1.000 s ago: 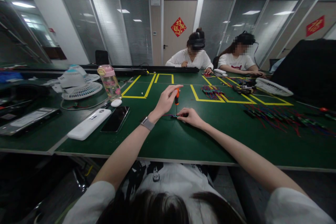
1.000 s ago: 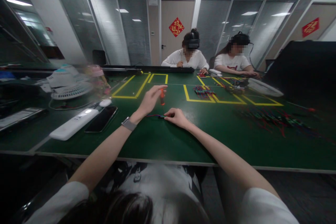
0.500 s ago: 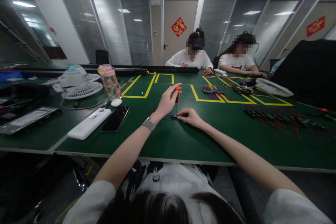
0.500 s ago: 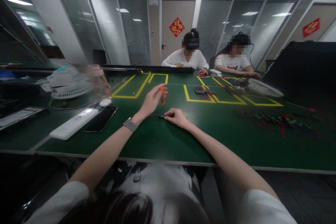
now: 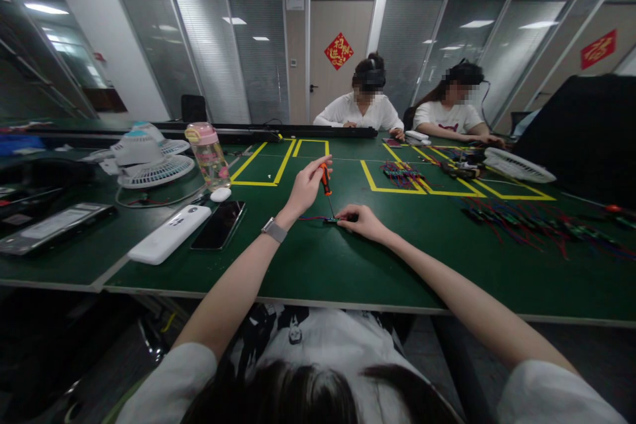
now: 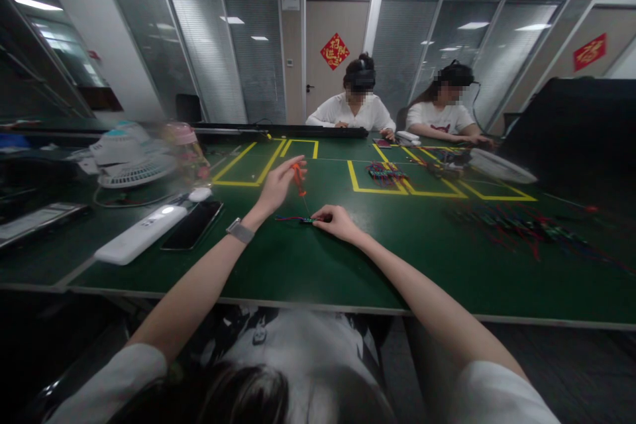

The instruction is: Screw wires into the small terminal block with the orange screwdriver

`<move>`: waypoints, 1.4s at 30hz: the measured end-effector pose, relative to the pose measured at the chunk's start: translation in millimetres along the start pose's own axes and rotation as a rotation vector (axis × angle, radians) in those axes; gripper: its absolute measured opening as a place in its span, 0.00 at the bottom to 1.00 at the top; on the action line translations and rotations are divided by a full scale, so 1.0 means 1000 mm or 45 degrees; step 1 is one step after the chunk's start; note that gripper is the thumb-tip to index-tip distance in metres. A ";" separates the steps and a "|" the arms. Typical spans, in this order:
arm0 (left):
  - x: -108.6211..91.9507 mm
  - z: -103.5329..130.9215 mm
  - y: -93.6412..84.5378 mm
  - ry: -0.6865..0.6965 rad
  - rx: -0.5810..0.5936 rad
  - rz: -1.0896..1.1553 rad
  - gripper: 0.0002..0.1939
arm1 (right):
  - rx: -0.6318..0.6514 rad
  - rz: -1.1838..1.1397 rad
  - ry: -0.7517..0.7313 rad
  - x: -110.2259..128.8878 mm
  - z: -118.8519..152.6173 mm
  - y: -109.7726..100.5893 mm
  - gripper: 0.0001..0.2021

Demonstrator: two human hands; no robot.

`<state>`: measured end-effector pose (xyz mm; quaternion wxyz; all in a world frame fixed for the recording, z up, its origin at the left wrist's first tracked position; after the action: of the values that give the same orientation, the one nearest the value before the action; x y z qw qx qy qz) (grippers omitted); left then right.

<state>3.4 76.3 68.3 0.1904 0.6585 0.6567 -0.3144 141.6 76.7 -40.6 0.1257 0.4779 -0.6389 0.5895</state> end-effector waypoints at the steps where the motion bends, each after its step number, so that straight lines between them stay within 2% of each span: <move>1: 0.002 0.000 0.003 -0.030 0.029 0.088 0.17 | 0.001 0.002 -0.006 0.000 0.000 0.000 0.10; 3: 0.000 0.000 0.008 -0.040 0.053 0.175 0.16 | -0.009 0.009 -0.012 0.000 0.000 -0.001 0.10; 5: -0.005 0.002 0.007 -0.004 0.012 0.128 0.14 | -0.016 0.012 -0.014 0.000 0.001 -0.001 0.10; 11: -0.022 0.009 -0.008 0.107 -0.249 -0.325 0.08 | -0.031 0.025 -0.019 -0.001 0.000 0.000 0.09; 14: -0.024 0.009 -0.004 0.130 -0.185 -0.332 0.10 | -0.030 0.022 -0.029 -0.003 -0.001 0.000 0.09; 18: -0.021 0.006 0.010 0.083 0.008 -0.087 0.16 | -0.039 0.019 -0.039 -0.002 -0.001 -0.001 0.09; 20: -0.021 0.006 0.014 0.066 0.036 -0.019 0.16 | -0.037 0.018 -0.042 -0.002 -0.001 0.000 0.09; 22: -0.022 0.007 0.014 0.093 -0.002 -0.077 0.14 | -0.037 0.018 -0.040 -0.001 0.000 0.000 0.09; 26: -0.027 0.010 0.003 0.161 -0.177 -0.314 0.07 | -0.047 0.025 -0.035 0.000 0.000 -0.001 0.09; 28: -0.030 0.010 0.002 0.185 -0.192 -0.386 0.07 | -0.048 0.024 -0.034 0.001 0.000 -0.002 0.09; 31: -0.029 0.008 0.010 0.163 -0.043 -0.285 0.12 | -0.045 0.025 -0.033 0.001 0.000 -0.001 0.08; 34: -0.021 0.007 0.017 0.049 0.070 -0.073 0.16 | -0.045 0.022 -0.030 0.001 0.000 -0.001 0.08; 36: -0.019 0.006 0.014 0.038 0.029 -0.094 0.14 | -0.044 0.017 -0.028 0.001 0.001 -0.001 0.08; 40: -0.028 0.008 0.002 0.190 -0.173 -0.415 0.07 | -0.041 0.018 -0.034 0.001 0.001 -0.001 0.09; 42: -0.032 0.010 0.002 0.243 -0.187 -0.500 0.08 | -0.042 0.028 -0.039 0.000 0.001 -0.001 0.09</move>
<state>5.9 46.2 81.8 0.1101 0.5290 0.8085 -0.2331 142.6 76.0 -40.1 0.1175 0.4776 -0.6557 0.5728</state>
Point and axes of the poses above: each hand's wrist, its own z-axis away from the middle knuckle, its own y-axis out of the palm, x = y × z, the point moved 9 cm from there along -z, towards the middle knuckle, and after that the axes turned 5 degrees about y, right-handed, at the moved point
